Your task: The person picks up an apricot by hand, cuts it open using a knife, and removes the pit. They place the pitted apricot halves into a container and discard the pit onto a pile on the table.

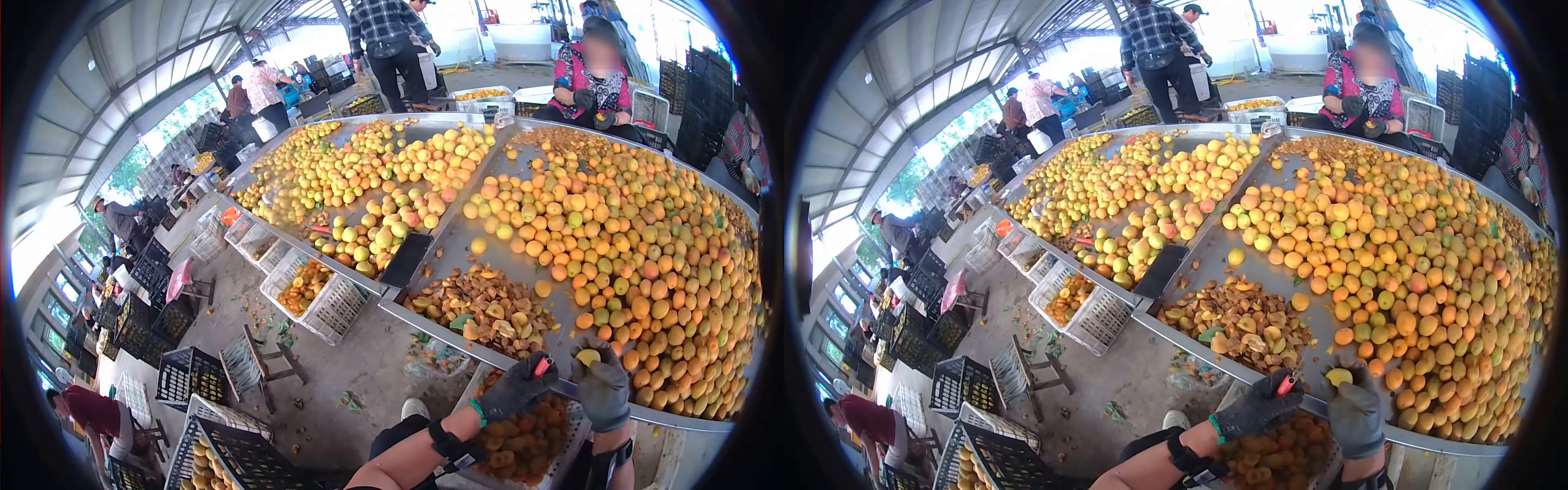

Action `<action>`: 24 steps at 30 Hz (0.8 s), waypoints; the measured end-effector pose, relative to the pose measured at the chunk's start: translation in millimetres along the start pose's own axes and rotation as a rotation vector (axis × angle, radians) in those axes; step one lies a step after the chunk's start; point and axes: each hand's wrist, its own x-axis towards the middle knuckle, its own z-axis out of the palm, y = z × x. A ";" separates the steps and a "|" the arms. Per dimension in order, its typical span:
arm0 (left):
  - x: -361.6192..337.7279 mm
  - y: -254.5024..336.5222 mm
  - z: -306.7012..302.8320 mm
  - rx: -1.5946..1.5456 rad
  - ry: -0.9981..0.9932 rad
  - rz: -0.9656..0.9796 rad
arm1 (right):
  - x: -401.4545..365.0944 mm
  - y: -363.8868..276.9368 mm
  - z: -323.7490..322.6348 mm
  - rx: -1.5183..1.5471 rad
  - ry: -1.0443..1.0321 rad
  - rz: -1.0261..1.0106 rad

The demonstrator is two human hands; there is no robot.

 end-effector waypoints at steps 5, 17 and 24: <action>3.5 -6.8 -3.2 0.011 -0.014 0.039 | 0.7 0.3 -23.2 -0.073 0.018 0.126; 13.9 -14.8 -4.2 0.030 -0.007 0.248 | -2.9 9.4 0.7 -0.057 -0.027 0.158; 11.0 -5.4 -15.9 0.041 0.002 0.300 | 4.4 20.7 -19.7 -0.146 -0.103 0.199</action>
